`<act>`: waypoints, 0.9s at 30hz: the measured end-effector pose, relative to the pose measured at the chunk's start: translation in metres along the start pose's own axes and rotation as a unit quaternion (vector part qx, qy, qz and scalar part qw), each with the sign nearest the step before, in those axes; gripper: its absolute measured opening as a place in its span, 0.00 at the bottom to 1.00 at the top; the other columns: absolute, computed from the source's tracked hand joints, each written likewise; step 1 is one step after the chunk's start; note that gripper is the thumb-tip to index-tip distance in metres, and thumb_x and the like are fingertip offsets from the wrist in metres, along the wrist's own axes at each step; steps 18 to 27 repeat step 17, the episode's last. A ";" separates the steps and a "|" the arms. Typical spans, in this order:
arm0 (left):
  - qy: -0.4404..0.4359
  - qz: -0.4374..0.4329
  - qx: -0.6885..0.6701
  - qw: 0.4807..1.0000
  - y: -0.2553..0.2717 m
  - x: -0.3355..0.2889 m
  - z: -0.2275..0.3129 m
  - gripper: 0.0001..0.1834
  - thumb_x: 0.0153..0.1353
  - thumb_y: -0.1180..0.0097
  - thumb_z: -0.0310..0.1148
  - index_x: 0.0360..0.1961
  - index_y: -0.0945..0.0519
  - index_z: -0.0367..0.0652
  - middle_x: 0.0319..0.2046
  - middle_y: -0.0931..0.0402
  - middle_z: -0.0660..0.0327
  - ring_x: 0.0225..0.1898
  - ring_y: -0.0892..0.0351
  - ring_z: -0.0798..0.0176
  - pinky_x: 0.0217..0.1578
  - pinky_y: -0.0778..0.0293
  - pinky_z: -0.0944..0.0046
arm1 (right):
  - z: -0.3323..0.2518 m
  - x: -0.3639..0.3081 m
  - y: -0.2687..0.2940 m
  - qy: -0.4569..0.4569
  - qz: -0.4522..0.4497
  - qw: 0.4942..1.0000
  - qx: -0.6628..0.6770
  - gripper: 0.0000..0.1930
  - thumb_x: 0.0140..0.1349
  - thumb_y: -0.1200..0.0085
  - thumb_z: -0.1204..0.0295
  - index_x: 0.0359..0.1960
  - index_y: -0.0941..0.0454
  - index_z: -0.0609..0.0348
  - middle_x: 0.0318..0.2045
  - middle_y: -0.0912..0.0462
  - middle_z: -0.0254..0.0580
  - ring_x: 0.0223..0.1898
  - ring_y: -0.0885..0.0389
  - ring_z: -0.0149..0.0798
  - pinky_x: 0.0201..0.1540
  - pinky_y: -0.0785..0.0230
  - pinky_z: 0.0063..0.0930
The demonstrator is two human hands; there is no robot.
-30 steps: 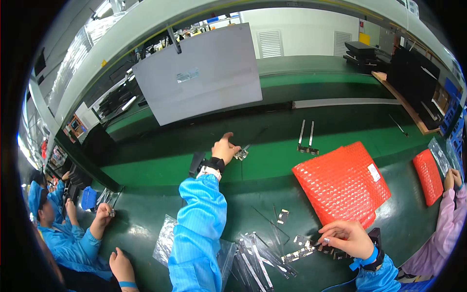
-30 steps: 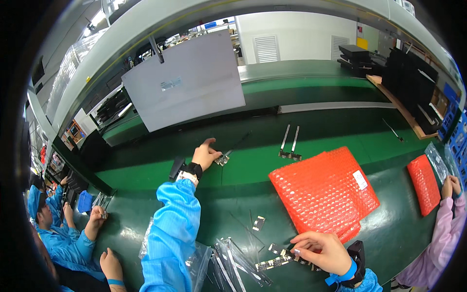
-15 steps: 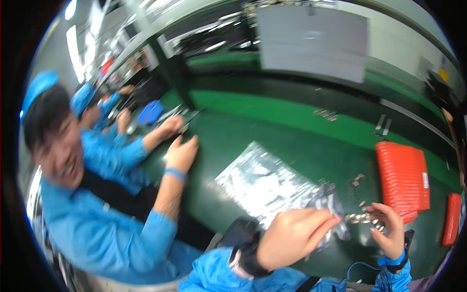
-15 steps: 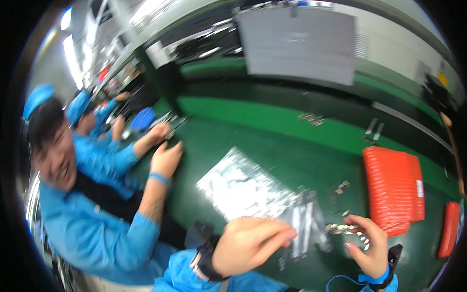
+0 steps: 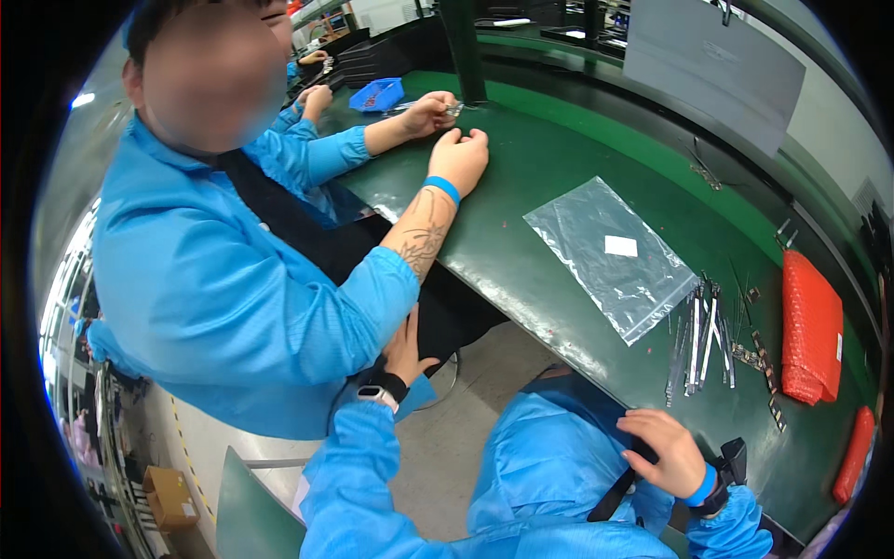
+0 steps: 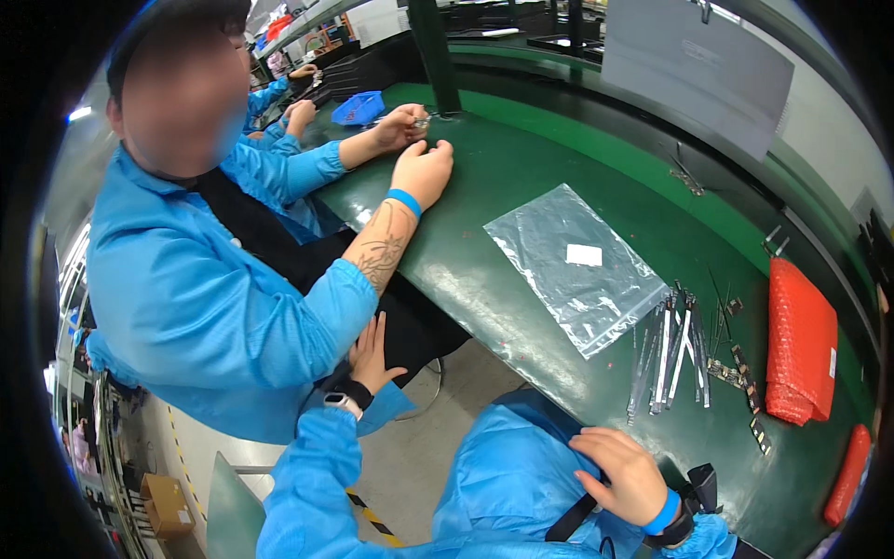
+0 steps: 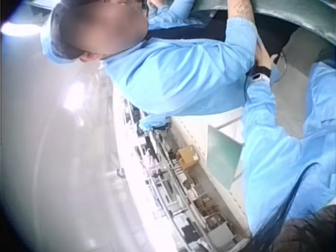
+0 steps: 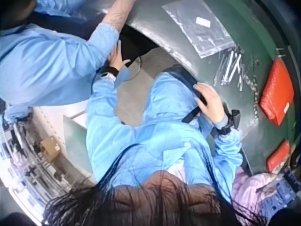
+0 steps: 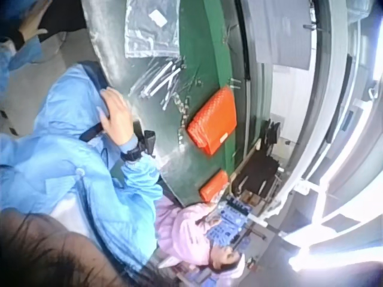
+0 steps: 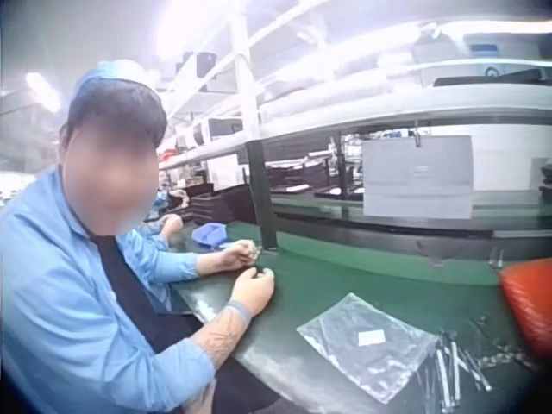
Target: The person assembles small circuit boards by hand, connecting ribbon cables and antenna cables to them.
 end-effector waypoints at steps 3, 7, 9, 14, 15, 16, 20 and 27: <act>-0.023 0.003 -0.007 1.000 -0.021 0.004 -0.011 0.46 0.42 0.36 0.39 0.62 0.47 0.41 0.54 0.38 0.50 0.58 0.42 0.51 0.55 0.44 0.56 | -0.006 -0.013 -0.002 0.055 0.020 0.995 -0.076 0.18 0.41 0.41 0.77 0.39 0.25 0.59 0.44 0.25 0.45 0.50 0.29 0.47 0.48 0.33 0.36; -0.182 0.079 0.104 0.975 -0.066 -0.005 -0.032 0.34 0.50 0.47 0.28 0.60 0.43 0.40 0.46 0.29 0.52 0.49 0.31 0.54 0.50 0.36 0.58 | 0.005 -0.014 0.017 0.042 0.074 0.980 -0.181 0.24 0.36 0.39 0.76 0.42 0.26 0.58 0.47 0.28 0.48 0.51 0.31 0.54 0.49 0.35 0.42; -0.160 0.121 -0.017 0.980 -0.040 -0.013 -0.021 0.31 0.50 0.53 0.19 0.59 0.39 0.43 0.38 0.25 0.53 0.42 0.26 0.53 0.45 0.31 0.59 | 0.012 -0.017 0.015 0.046 0.067 0.982 -0.168 0.24 0.36 0.39 0.76 0.42 0.26 0.58 0.47 0.28 0.48 0.51 0.31 0.54 0.49 0.35 0.42; -0.116 0.038 -0.171 0.978 -0.028 -0.043 -0.004 0.31 0.51 0.52 0.18 0.59 0.39 0.41 0.32 0.24 0.49 0.34 0.23 0.53 0.39 0.28 0.60 | 0.015 -0.015 0.009 0.051 0.059 0.987 -0.141 0.21 0.37 0.40 0.77 0.39 0.25 0.59 0.45 0.27 0.50 0.51 0.30 0.54 0.50 0.35 0.42; -0.140 0.064 -0.131 0.979 -0.026 -0.055 -0.005 0.31 0.51 0.50 0.21 0.59 0.40 0.40 0.32 0.24 0.49 0.34 0.23 0.53 0.39 0.28 0.61 | 0.017 -0.016 0.009 0.056 0.062 0.986 -0.141 0.21 0.37 0.40 0.77 0.39 0.25 0.59 0.45 0.27 0.50 0.51 0.30 0.54 0.50 0.35 0.42; -0.164 0.090 -0.091 0.978 -0.021 -0.066 -0.004 0.32 0.51 0.48 0.23 0.59 0.40 0.40 0.32 0.24 0.48 0.34 0.23 0.54 0.40 0.28 0.61 | 0.024 -0.018 0.007 0.052 0.048 0.991 -0.116 0.22 0.36 0.40 0.76 0.40 0.25 0.59 0.46 0.27 0.49 0.52 0.31 0.53 0.51 0.35 0.41; -0.165 0.095 -0.088 0.978 -0.022 -0.061 -0.008 0.32 0.51 0.48 0.23 0.59 0.40 0.40 0.32 0.24 0.48 0.34 0.23 0.54 0.40 0.28 0.61 | 0.029 -0.018 0.004 0.047 0.033 0.994 -0.092 0.24 0.36 0.39 0.75 0.41 0.25 0.58 0.48 0.28 0.48 0.53 0.32 0.53 0.52 0.35 0.41; -0.165 0.095 -0.088 0.978 -0.022 -0.061 -0.008 0.32 0.51 0.48 0.23 0.59 0.40 0.40 0.32 0.24 0.48 0.34 0.23 0.54 0.40 0.28 0.61 | 0.029 -0.018 0.004 0.047 0.033 0.994 -0.092 0.24 0.36 0.39 0.75 0.41 0.25 0.58 0.48 0.28 0.48 0.53 0.32 0.53 0.52 0.35 0.41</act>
Point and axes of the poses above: each hand's wrist, its own x-axis towards the middle knuckle, its own y-axis out of the back of the hand, z = x × y, the point moved 6 cm from there along x, towards the middle knuckle
